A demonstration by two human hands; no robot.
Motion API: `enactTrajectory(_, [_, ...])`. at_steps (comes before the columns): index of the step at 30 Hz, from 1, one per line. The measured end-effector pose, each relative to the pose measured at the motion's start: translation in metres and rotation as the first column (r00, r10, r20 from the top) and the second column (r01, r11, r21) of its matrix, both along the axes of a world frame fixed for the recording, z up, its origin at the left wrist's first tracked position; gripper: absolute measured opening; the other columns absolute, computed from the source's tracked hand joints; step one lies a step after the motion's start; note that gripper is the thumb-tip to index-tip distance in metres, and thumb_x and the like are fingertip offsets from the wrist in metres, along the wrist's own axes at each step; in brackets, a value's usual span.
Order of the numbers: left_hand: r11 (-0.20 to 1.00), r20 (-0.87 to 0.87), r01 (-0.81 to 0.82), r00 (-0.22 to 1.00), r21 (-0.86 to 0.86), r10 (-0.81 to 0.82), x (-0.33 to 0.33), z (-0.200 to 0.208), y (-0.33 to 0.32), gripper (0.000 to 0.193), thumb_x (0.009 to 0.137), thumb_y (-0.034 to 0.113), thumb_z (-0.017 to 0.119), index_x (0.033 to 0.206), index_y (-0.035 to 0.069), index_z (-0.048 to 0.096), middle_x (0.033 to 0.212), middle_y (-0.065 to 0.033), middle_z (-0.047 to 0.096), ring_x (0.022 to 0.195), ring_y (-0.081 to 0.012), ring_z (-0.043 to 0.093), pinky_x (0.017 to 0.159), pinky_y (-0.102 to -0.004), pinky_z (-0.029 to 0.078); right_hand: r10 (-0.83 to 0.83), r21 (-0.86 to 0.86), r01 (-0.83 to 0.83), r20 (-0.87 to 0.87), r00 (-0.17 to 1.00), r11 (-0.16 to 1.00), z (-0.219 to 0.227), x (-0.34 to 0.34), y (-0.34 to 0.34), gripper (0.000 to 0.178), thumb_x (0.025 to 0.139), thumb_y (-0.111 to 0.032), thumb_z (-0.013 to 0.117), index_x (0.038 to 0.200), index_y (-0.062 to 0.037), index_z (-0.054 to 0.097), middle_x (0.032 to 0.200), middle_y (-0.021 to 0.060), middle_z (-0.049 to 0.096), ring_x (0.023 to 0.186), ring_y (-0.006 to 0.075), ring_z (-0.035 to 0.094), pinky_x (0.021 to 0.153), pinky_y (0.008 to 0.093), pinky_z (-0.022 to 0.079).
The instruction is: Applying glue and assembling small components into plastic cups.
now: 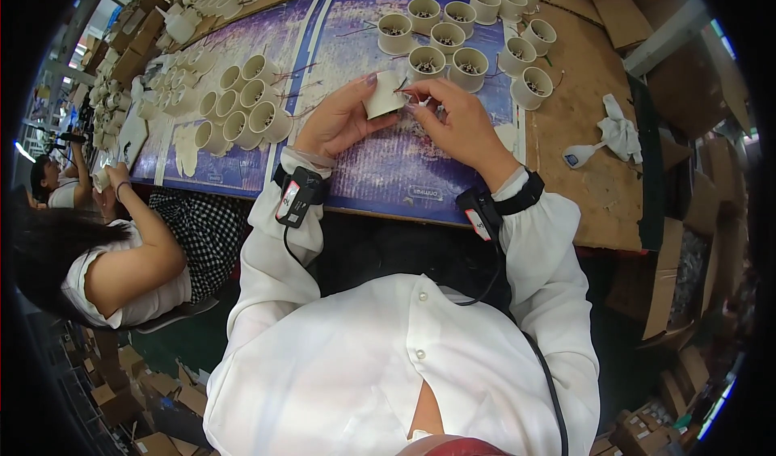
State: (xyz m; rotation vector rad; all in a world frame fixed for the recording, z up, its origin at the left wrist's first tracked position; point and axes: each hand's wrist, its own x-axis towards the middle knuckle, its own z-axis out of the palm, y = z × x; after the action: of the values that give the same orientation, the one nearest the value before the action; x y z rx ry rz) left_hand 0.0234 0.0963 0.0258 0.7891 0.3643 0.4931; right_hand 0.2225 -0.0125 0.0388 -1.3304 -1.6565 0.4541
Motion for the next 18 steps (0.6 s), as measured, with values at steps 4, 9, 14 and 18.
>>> enactTrajectory(4, [1.000, -0.001, -0.010, 1.000, 0.010, 0.010, 0.001, 0.002, -0.003, 0.044, 0.101, 0.025, 0.056, 0.137, 0.003, 0.046, 0.127, -0.0118, 0.058, 0.117, -0.0230, 0.059, 0.102, -0.0409, 0.050, -0.014, -0.007, 0.014, -0.020, 1.000, 1.000, -0.001, -0.001, -0.003, 0.027, 0.088, -0.008, 0.066, 0.115, -0.0072, 0.066, 0.098, 0.0063, 0.068, 0.073, 0.0158, 0.062, 0.060, 0.0267, 0.047])
enactTrajectory(9, [0.991, -0.001, -0.068, 0.998, 0.117, 0.069, 0.003, 0.001, -0.006, 0.050, 0.096, 0.014, 0.064, 0.140, 0.003, 0.044, 0.129, -0.0114, 0.057, 0.119, -0.0222, 0.058, 0.103, -0.0383, 0.048, -0.018, 0.007, 0.018, -0.103, 0.995, 1.000, 0.005, -0.002, -0.005, 0.027, 0.087, -0.006, 0.067, 0.114, -0.0077, 0.067, 0.096, 0.0051, 0.068, 0.072, 0.0136, 0.060, 0.060, 0.0254, 0.046])
enactTrajectory(14, [0.922, -0.029, -0.180, 0.979, 0.343, 0.201, 0.009, 0.007, -0.013, 0.059, 0.088, 0.006, 0.072, 0.140, 0.003, 0.044, 0.131, -0.0103, 0.057, 0.120, -0.0201, 0.057, 0.103, -0.0348, 0.047, 0.017, 0.050, -0.014, -0.058, 0.998, 0.999, 0.008, 0.001, -0.005, 0.027, 0.085, -0.002, 0.069, 0.111, -0.0075, 0.068, 0.095, 0.0045, 0.068, 0.074, 0.0133, 0.061, 0.061, 0.0249, 0.046])
enactTrajectory(18, [0.845, -0.032, -0.204, 0.967, 0.494, 0.251, 0.009, 0.009, -0.015, 0.064, 0.084, 0.003, 0.075, 0.140, 0.003, 0.044, 0.130, -0.0095, 0.057, 0.121, -0.0189, 0.055, 0.104, -0.0340, 0.046, 0.020, 0.141, -0.021, 0.012, 1.000, 0.990, 0.002, 0.006, -0.003, 0.024, 0.085, 0.000, 0.068, 0.108, -0.0065, 0.069, 0.096, 0.0047, 0.068, 0.078, 0.0142, 0.063, 0.063, 0.0251, 0.047])
